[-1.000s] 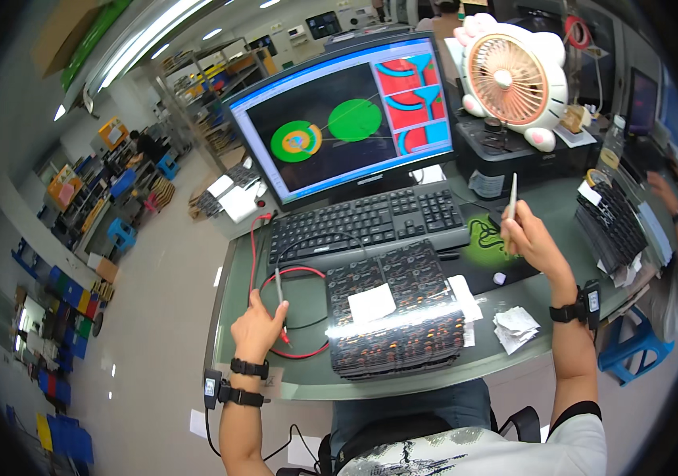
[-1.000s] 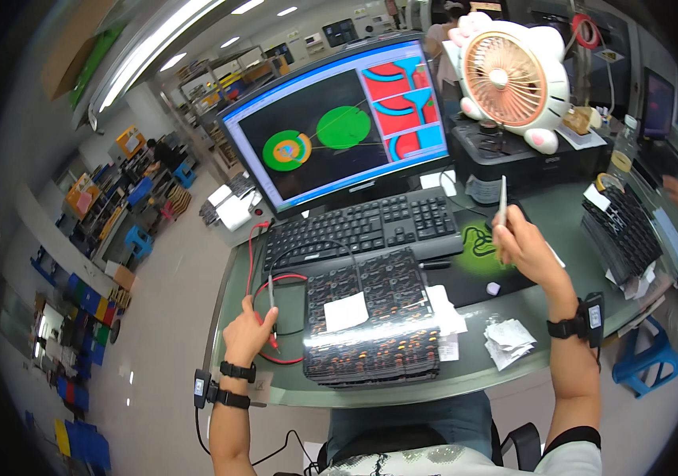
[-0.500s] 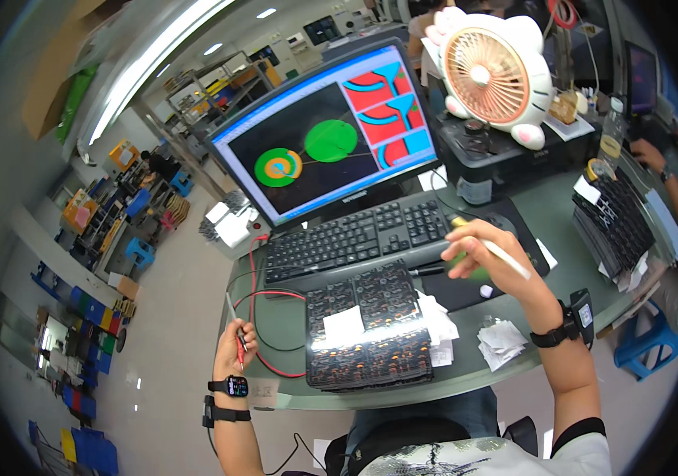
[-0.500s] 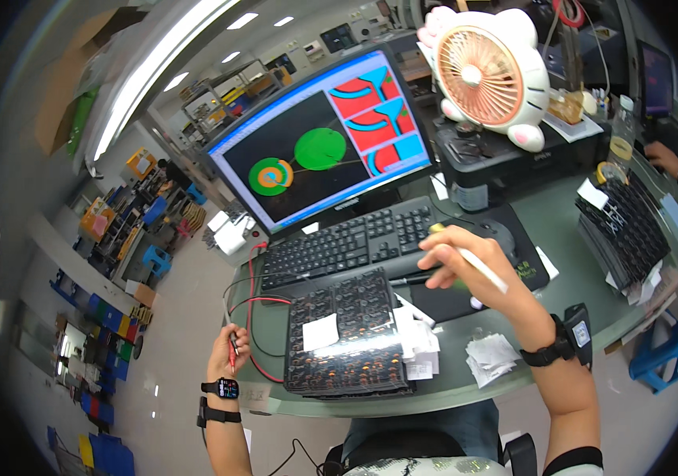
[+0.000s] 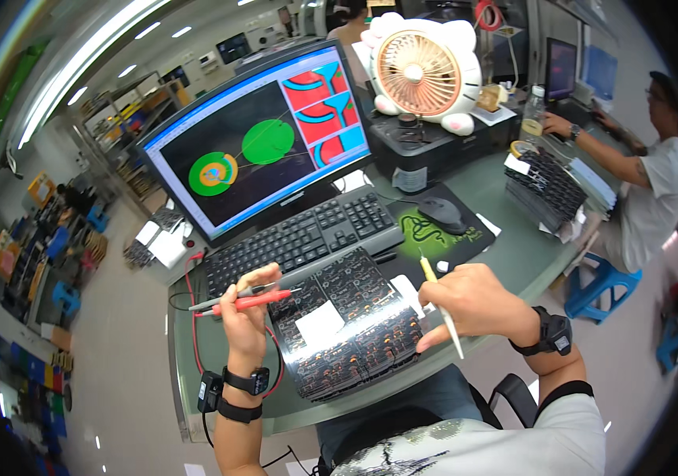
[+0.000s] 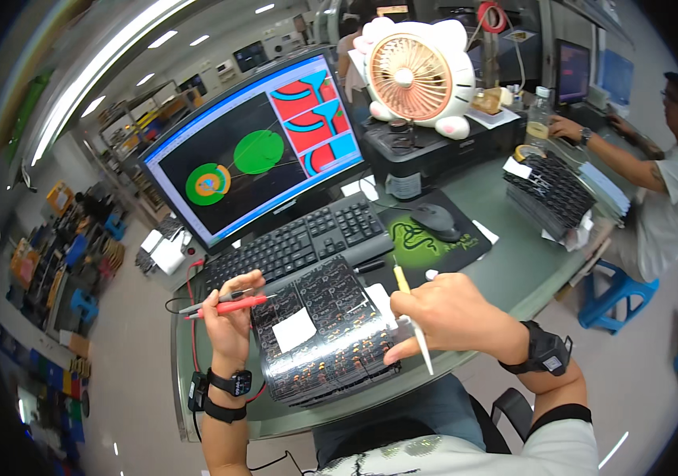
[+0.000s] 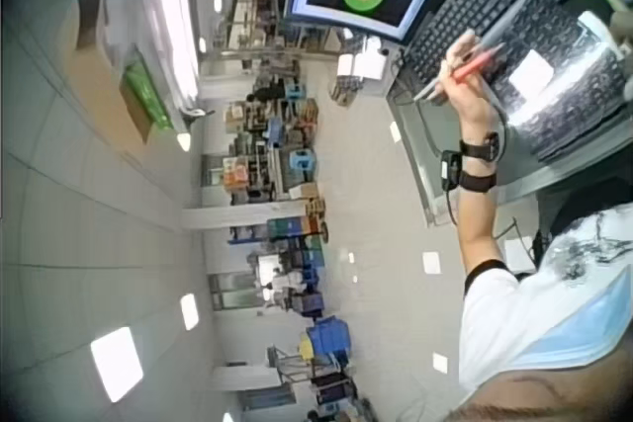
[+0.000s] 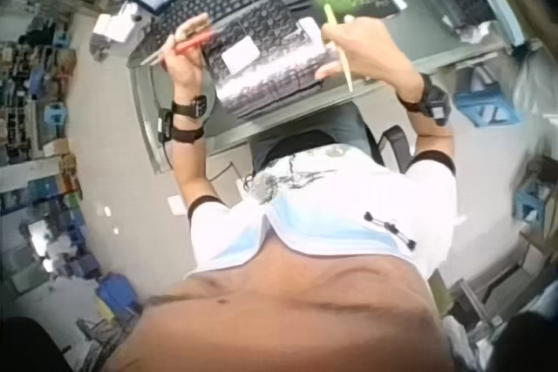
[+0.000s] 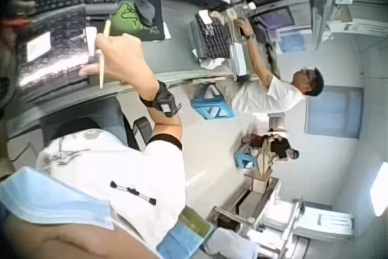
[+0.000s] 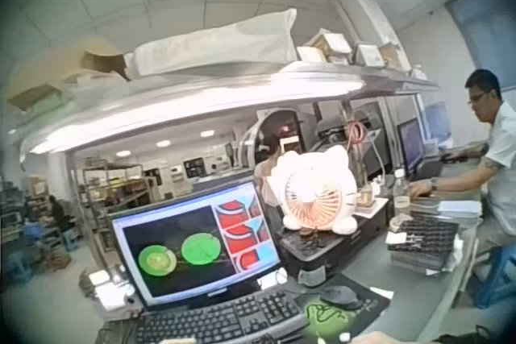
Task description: Testing a printed circuit board using multimeter probes and monitoring results on computer software.
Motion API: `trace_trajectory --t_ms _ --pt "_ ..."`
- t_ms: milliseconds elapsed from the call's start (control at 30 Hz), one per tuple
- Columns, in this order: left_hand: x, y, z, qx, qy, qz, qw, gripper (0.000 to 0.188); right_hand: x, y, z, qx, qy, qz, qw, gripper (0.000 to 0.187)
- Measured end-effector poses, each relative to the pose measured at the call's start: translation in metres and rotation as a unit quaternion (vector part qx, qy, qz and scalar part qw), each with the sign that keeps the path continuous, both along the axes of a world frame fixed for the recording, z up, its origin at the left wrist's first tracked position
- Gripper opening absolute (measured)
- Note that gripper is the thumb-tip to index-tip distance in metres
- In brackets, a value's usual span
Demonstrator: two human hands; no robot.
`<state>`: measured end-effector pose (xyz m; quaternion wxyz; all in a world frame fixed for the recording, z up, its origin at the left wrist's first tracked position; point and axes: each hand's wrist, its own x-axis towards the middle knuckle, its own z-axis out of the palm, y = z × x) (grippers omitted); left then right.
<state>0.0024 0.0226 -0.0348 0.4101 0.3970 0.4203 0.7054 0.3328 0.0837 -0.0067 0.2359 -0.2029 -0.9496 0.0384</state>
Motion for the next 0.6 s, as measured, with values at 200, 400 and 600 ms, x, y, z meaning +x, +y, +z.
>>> trace_trajectory --t_ms 200,400,600 --pt "0.013 0.01 -0.017 -0.027 0.098 -0.001 0.995 0.055 -0.002 -0.022 -0.01 0.017 -0.031 0.005 0.999 0.043" --pt "0.022 0.011 -0.01 -0.013 0.069 0.041 0.997 0.05 -0.002 -0.023 -0.009 0.017 -0.036 0.014 0.999 0.037" --pt "0.004 0.009 -0.001 0.017 0.026 0.102 0.994 0.043 0.007 0.01 0.003 -0.083 0.125 0.028 0.988 0.024"
